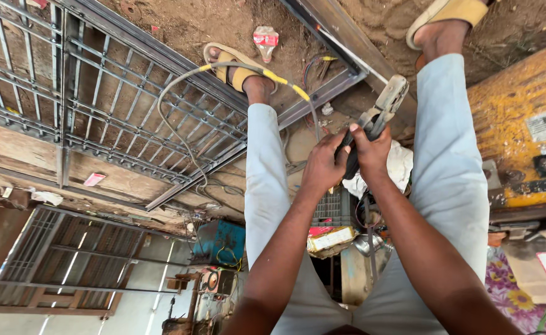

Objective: The person welds a metal frame using a handheld welding torch, creating bright sparks as they join metal pieces. They reposition the frame and continue welding along different seams to secure the structure.

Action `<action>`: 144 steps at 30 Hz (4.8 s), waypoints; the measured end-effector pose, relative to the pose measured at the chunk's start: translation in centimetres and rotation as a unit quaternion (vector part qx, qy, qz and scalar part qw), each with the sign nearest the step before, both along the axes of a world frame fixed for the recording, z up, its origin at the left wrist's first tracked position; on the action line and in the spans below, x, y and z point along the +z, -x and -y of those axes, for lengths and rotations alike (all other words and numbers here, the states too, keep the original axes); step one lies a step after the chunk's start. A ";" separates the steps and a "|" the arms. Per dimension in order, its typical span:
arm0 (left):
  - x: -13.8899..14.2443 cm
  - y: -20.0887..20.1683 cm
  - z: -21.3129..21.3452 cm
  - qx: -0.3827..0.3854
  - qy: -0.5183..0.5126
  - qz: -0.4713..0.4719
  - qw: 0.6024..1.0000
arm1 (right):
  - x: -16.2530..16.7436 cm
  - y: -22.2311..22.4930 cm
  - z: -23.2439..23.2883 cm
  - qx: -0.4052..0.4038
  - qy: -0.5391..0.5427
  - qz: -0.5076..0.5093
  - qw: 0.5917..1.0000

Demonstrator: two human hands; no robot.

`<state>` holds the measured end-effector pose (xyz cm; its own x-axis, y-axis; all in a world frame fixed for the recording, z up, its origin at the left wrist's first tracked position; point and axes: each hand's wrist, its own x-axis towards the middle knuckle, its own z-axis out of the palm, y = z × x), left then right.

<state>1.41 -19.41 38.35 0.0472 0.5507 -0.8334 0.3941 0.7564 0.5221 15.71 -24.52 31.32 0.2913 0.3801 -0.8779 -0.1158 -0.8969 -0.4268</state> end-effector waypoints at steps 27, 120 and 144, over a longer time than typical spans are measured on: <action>-0.7 -1.6 -0.3 -0.010 0.024 -0.030 0.999 | -0.5 -0.7 -0.8 -0.067 0.018 -0.044 0.997; -2.8 -2.3 1.3 -0.054 0.035 -0.055 0.996 | -1.0 -1.3 -1.6 -0.063 0.048 -0.040 0.996; -3.2 -2.4 0.6 -0.085 0.074 -0.055 0.992 | -1.5 -1.6 -1.8 -0.047 0.067 -0.017 0.997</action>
<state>3.77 -19.97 35.14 0.0340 0.4131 -0.9101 0.5710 0.7393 0.3569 17.33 -22.76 29.84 0.2892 0.2318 -0.9288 -0.2139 -0.9300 -0.2988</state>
